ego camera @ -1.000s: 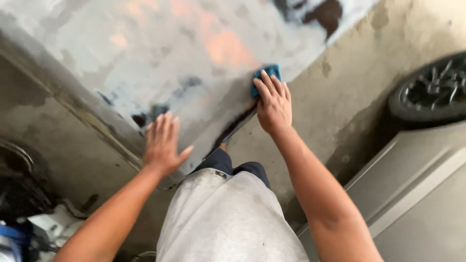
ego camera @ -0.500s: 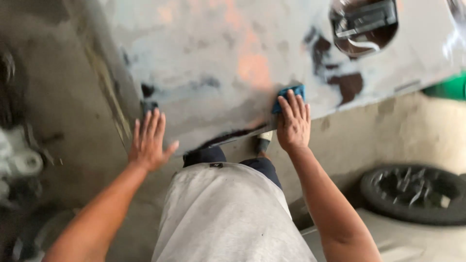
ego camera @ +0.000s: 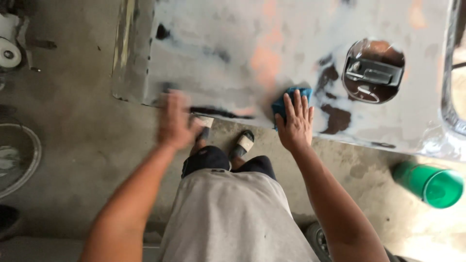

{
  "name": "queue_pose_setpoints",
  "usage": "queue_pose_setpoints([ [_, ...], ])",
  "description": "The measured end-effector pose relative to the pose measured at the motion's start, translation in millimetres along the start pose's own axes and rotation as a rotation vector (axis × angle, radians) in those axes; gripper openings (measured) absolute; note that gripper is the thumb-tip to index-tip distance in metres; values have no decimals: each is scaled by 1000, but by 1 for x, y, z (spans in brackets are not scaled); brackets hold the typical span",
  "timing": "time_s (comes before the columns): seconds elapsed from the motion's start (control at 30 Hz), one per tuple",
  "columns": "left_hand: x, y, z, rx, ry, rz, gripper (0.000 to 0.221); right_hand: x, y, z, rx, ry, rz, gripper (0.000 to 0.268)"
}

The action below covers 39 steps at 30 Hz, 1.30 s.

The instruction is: The person scrubs a white car door with a black sponge in their left hand and wipes the surface with a blue cloth in their right hand. They work around the fuel cap and door handle, repeatedly scrubbing and wiping the panel to remove dirt.

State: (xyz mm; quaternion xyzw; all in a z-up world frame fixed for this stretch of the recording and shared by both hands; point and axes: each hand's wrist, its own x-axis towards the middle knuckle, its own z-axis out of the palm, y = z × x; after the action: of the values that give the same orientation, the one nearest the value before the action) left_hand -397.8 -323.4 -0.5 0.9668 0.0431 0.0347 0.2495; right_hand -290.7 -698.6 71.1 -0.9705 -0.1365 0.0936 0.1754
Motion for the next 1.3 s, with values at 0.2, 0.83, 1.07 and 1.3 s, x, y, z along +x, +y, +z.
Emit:
queue_pose_setpoints([
  [0.2, 67, 44, 17, 81, -53, -13, 102, 2, -3, 5, -13, -16, 10, 66],
  [0.83, 86, 30, -30, 86, -171, 84, 109, 14, -36, 22, -64, 21, 226, 67],
  [1.07, 42, -12, -34, -101, -309, 406, 104, 36, -60, 44, -35, 141, 431, 69],
  [1.3, 103, -114, -72, 82, -84, -27, 97, 58, -70, 53, -48, 131, 470, 73],
])
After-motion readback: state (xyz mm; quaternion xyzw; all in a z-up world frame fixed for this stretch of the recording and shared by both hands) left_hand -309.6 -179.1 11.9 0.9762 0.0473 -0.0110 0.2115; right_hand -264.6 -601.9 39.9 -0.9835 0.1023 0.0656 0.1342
